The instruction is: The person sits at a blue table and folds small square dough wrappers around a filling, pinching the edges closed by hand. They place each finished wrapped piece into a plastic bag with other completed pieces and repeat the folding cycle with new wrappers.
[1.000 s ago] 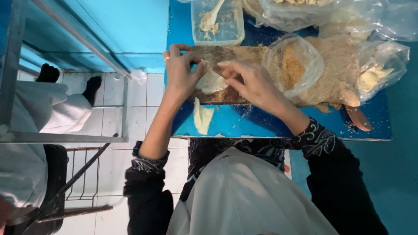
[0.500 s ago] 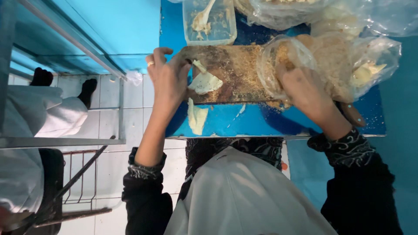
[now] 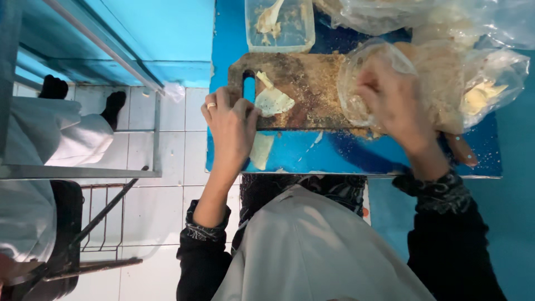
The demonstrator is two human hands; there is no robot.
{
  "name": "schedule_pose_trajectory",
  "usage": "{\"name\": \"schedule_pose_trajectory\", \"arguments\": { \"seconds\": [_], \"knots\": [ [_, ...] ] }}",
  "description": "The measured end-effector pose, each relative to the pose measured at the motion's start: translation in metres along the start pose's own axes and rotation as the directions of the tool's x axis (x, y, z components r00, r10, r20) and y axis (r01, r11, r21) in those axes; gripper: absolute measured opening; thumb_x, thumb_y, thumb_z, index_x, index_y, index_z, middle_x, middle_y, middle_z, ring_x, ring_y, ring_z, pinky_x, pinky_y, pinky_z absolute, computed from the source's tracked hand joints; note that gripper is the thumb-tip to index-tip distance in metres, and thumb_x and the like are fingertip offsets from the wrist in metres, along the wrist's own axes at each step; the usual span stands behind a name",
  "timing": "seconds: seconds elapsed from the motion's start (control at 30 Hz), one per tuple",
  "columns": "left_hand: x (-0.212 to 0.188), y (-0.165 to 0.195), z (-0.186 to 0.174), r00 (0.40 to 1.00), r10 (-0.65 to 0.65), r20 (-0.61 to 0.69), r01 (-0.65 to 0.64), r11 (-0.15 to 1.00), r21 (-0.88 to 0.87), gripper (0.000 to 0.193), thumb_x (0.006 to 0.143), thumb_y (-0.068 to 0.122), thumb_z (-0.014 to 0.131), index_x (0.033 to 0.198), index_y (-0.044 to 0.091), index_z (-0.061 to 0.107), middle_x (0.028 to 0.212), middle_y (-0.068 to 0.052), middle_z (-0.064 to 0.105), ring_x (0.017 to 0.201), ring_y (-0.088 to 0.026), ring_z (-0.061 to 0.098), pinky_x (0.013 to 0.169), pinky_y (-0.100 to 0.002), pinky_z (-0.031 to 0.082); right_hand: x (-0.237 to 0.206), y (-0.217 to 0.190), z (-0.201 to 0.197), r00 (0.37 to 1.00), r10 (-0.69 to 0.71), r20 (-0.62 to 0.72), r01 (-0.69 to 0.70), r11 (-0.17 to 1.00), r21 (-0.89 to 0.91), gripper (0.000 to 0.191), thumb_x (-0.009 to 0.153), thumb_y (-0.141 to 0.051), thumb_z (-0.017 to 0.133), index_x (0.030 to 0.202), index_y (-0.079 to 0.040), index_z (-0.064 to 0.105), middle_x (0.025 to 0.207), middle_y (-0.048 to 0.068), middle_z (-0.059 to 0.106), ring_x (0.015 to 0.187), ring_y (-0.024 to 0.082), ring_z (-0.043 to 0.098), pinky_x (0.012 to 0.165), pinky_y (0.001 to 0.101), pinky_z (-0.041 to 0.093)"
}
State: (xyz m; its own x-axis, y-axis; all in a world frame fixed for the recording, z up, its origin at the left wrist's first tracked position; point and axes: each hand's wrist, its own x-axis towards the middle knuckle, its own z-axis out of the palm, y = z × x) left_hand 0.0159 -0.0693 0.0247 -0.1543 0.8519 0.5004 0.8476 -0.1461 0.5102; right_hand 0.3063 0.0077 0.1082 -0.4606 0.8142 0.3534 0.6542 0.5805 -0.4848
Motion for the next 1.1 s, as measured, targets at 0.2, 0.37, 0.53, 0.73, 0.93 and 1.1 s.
{"name": "schedule_pose_trajectory", "arguments": {
  "seconds": [0.2,0.37,0.53,0.73,0.93,1.1],
  "knots": [
    [0.001,0.008,0.007,0.995,0.045,-0.085,-0.045,0.999,0.005,0.009,0.083,0.006,0.077,0.086,0.005,0.069,0.117,-0.011,0.06,0.113,-0.035,0.051,0.097,-0.048,0.037,0.024,-0.031,0.083,0.972,-0.222,0.081,0.2,0.956,0.215,0.017,0.098,-0.01,0.073,0.105,-0.003,0.061,0.093,0.013,0.071,0.085,0.028,0.073,0.072,0.0377,0.056],
    [0.003,0.011,0.009,0.998,0.03,-0.059,-0.033,0.998,-0.05,0.012,0.079,0.004,0.075,0.087,0.005,0.066,0.11,-0.01,0.061,0.106,-0.034,0.053,0.092,-0.048,0.039,0.022,-0.045,0.121,0.852,-0.522,0.032,0.52,0.839,-0.159,0.019,0.093,-0.004,0.069,0.11,-0.002,0.061,0.101,0.015,0.065,0.096,0.031,0.067,0.077,0.0402,0.055],
    [0.006,0.012,0.007,0.998,0.044,-0.053,-0.049,0.994,-0.1,0.011,0.082,0.004,0.074,0.088,0.005,0.066,0.098,-0.011,0.062,0.098,-0.034,0.057,0.087,-0.047,0.04,0.029,-0.04,0.104,0.928,-0.372,-0.002,0.367,0.916,-0.161,0.019,0.091,-0.012,0.074,0.106,-0.007,0.064,0.104,0.011,0.058,0.101,0.032,0.06,0.083,0.0451,0.054],
    [0.007,0.016,0.006,0.998,0.052,-0.022,-0.055,0.976,-0.209,0.007,0.089,0.003,0.07,0.095,0.004,0.067,0.092,-0.013,0.066,0.09,-0.036,0.06,0.085,-0.046,0.041,0.03,-0.032,0.08,0.978,-0.153,0.139,0.168,0.981,-0.102,0.029,0.091,-0.026,0.08,0.103,-0.004,0.066,0.112,0.014,0.053,0.093,0.035,0.062,0.071,0.0458,0.051],
    [0.008,0.015,0.017,0.998,0.054,-0.017,-0.056,0.979,-0.196,0.012,0.092,0.001,0.067,0.104,0.004,0.065,0.095,-0.014,0.067,0.09,-0.038,0.061,0.085,-0.047,0.043,0.031,-0.031,0.092,0.981,-0.073,0.181,0.054,0.992,0.113,0.016,0.093,-0.016,0.076,0.1,-0.006,0.065,0.104,0.011,0.061,0.083,0.03,0.068,0.071,0.0429,0.053],
    [0.007,0.013,0.026,0.993,0.114,-0.013,-0.114,0.974,-0.198,0.019,0.088,-0.001,0.067,0.107,0.003,0.065,0.099,-0.015,0.064,0.093,-0.039,0.06,0.084,-0.049,0.045,0.032,-0.025,0.087,0.976,0.044,0.215,-0.08,0.984,0.162,0.024,0.091,-0.02,0.076,0.104,-0.005,0.063,0.09,0.006,0.065,0.083,0.028,0.068,0.072,0.0416,0.054]
  ]
}}
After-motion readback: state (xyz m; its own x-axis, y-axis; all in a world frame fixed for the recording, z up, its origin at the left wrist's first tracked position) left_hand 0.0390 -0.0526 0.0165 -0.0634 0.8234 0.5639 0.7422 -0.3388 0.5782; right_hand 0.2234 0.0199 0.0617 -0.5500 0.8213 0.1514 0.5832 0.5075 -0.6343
